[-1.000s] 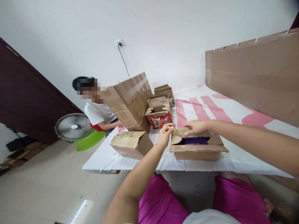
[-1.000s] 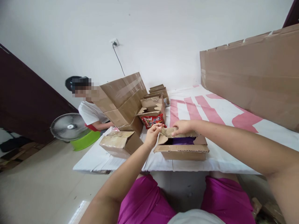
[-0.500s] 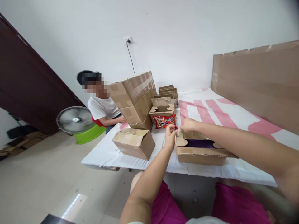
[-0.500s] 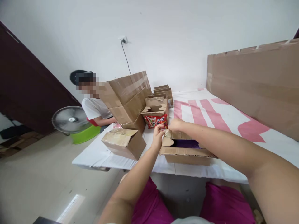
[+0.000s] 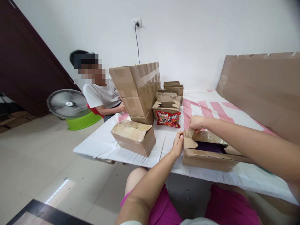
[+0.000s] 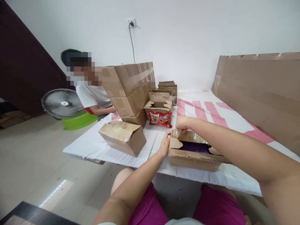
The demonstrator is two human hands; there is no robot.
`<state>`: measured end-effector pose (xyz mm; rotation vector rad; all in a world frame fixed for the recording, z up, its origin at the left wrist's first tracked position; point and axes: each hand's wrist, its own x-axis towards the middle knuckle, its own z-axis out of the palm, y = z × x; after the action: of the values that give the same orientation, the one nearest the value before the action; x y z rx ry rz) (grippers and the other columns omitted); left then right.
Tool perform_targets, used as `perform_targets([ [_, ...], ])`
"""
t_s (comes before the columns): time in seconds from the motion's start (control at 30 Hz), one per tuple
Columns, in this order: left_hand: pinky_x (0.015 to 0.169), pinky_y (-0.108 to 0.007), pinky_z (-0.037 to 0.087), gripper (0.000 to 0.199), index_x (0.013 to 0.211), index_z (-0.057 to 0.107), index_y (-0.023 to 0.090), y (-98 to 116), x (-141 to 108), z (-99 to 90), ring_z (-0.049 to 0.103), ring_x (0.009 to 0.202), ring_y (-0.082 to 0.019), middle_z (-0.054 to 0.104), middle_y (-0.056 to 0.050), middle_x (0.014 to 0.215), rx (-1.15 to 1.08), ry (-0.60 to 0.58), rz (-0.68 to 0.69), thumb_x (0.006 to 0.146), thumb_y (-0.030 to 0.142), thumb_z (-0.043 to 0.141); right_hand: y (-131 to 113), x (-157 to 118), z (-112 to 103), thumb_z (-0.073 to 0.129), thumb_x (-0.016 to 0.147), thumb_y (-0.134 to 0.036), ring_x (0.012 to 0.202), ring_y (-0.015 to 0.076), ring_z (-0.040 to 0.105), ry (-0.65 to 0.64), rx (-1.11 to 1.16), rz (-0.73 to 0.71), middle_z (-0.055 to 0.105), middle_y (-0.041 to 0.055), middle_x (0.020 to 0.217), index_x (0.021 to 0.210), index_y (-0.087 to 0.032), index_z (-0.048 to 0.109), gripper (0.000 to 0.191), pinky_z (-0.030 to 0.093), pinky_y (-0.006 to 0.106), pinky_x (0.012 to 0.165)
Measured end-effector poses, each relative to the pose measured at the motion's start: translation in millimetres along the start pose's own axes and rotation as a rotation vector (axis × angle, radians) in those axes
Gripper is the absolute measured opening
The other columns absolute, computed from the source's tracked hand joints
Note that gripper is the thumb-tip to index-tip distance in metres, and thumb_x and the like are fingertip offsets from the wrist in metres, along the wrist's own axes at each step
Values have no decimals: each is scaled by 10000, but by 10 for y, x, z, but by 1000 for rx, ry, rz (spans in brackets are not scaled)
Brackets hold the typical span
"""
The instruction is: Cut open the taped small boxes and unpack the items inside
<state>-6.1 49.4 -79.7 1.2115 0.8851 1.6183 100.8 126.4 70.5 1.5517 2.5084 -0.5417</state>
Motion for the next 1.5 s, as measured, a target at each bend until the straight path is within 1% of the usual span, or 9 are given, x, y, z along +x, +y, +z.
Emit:
perform_targets([
  [0.17, 968, -374, 397, 675, 1180, 497, 200, 56, -29, 35, 535, 1075, -242, 574, -95, 1135, -10, -55, 73, 760, 725, 542, -16, -36, -32, 666, 698, -242, 586, 243, 657, -54, -89, 85, 620, 73, 492, 732, -125, 731, 139, 520, 341, 593],
  [0.3, 910, -363, 412, 609, 1200, 452, 218, 106, -3, 44, 532, 1001, -228, 552, -75, 1092, -10, -102, 38, 740, 567, 645, -54, -81, 38, 705, 657, -208, 734, 289, 668, 57, -119, 109, 654, 127, 563, 691, -135, 719, 82, 491, 346, 652],
  [0.4, 859, -343, 406, 559, 1185, 445, 227, 103, 20, 55, 508, 928, -205, 525, -48, 1025, -10, -104, 51, 726, 476, 646, -35, -183, 133, 631, 723, -227, 780, 260, 665, 163, -58, 115, 712, 137, 756, 767, -153, 718, 122, 469, 311, 653],
  [0.5, 842, -336, 400, 490, 1145, 461, 222, 89, 23, 63, 494, 902, -199, 515, -40, 1003, 21, -96, 80, 734, 439, 614, 28, -265, 230, 544, 776, -215, 803, 213, 656, 248, 47, 79, 726, 94, 894, 840, -179, 705, 177, 451, 272, 660],
  [0.73, 812, -324, 412, 391, 1113, 472, 211, 129, -2, 43, 507, 877, -204, 538, -36, 958, 154, -85, 118, 782, 399, 561, 178, -353, 373, 465, 842, -248, 845, 159, 628, 335, 262, -118, 712, 35, 912, 871, -180, 650, 199, 462, 237, 757],
  [0.93, 779, -319, 394, 357, 1090, 472, 202, 141, 9, 38, 491, 831, -196, 525, -31, 919, 238, -54, 164, 798, 404, 513, 314, -600, 417, 496, 821, -330, 770, 174, 608, 237, 507, -438, 665, 33, 799, 803, -186, 609, 184, 481, 293, 751],
  [1.17, 724, -290, 385, 297, 1034, 472, 204, 186, 8, 46, 470, 752, -168, 508, 2, 845, 282, -57, 160, 761, 315, 502, 421, -758, 415, 467, 900, -283, 849, 173, 595, 198, 264, -757, 651, 57, 852, 785, -200, 617, 206, 459, 324, 830],
  [1.3, 730, -290, 380, 273, 1004, 476, 204, 208, 7, 39, 463, 753, -164, 495, 7, 828, 271, -61, 149, 735, 251, 481, 443, -775, 408, 441, 905, -197, 887, 171, 570, 152, 139, -833, 627, 60, 894, 808, -197, 623, 206, 444, 320, 845],
  [1.5, 703, -274, 370, 287, 948, 490, 212, 225, 30, 31, 449, 742, -160, 489, 17, 802, 238, -77, 98, 662, 187, 497, 468, -769, 363, 452, 893, -166, 839, 167, 543, 119, 107, -880, 598, 50, 849, 790, -194, 609, 190, 433, 310, 802],
])
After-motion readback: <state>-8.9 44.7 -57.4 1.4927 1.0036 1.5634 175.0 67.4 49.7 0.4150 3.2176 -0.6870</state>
